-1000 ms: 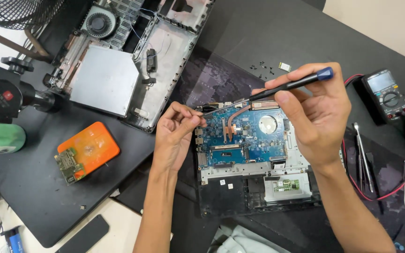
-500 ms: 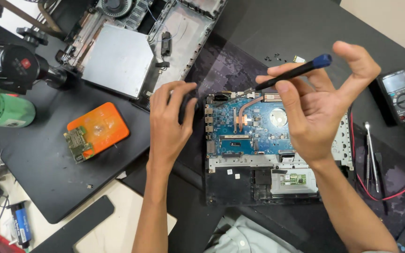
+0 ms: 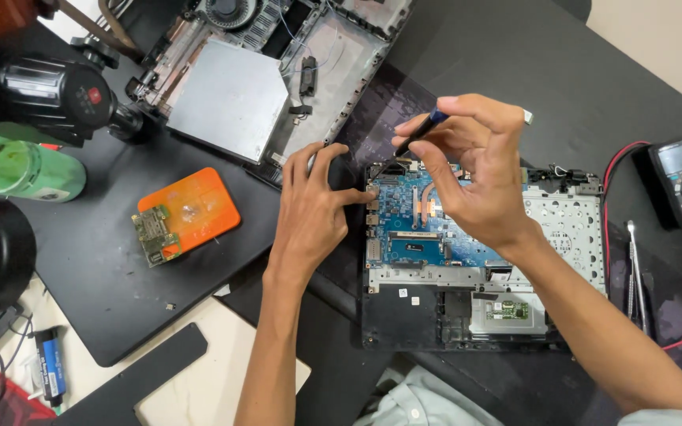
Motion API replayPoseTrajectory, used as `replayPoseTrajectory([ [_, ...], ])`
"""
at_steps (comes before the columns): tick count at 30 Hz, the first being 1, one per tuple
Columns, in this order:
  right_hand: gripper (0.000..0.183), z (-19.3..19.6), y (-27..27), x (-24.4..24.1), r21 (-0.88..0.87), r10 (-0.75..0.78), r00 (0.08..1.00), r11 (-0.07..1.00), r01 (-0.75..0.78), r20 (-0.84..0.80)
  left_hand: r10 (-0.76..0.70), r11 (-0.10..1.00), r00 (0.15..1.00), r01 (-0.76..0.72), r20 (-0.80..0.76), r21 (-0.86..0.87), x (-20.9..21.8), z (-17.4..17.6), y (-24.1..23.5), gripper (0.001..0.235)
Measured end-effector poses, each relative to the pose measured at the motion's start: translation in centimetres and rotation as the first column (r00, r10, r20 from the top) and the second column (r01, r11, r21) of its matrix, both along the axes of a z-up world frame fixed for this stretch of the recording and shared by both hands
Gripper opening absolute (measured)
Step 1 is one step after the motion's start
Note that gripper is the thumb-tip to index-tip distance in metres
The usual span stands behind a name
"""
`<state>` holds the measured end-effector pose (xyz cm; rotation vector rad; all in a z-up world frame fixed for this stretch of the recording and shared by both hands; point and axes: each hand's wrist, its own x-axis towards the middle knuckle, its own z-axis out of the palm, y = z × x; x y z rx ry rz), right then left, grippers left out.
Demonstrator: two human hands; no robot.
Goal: The person uses a screwdriver to remove screws from a laptop motherboard, then installs a cooling fan and secures it with screws. They also use tweezers to adjust small components and connect a cable near the fan.
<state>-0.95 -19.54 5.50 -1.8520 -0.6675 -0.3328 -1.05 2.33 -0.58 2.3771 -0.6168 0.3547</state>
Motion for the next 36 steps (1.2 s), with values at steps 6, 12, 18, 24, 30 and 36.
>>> replayPoseTrajectory([
  [6,0.055,-1.0,0.3,0.5,-0.028,-0.055,0.997,0.998,0.057,0.051,-0.017,0.998,1.000,0.017,0.007,-0.054,0.1,-0.3,0.2,0.039],
  [12,0.037,2.3,3.1,0.3,0.043,-0.091,0.994,0.995,0.089,0.060,-0.017,0.999,1.000,0.017,-0.002,-0.048,0.0,0.1,0.2,0.043],
  [18,0.044,0.1,2.2,1.0,0.121,-0.062,0.988,0.992,0.045,0.142,-0.005,0.998,1.000,0.006,0.009,-0.067,0.2,-0.5,0.2,0.040],
  [24,0.041,-0.7,1.4,1.0,0.168,-0.089,0.991,0.983,0.072,0.095,0.068,0.995,0.995,-0.062,0.074,-0.080,0.2,-1.1,-0.4,0.034],
  [30,0.035,-1.0,0.9,0.8,0.105,-0.166,0.982,0.982,0.156,0.093,0.065,0.998,0.991,-0.067,0.119,0.011,0.1,-1.1,-0.6,0.037],
  [36,0.026,3.5,3.3,0.3,0.168,-0.178,0.978,0.966,0.195,-0.113,0.069,0.996,0.993,-0.074,0.100,0.050,0.1,-0.9,-0.6,0.039],
])
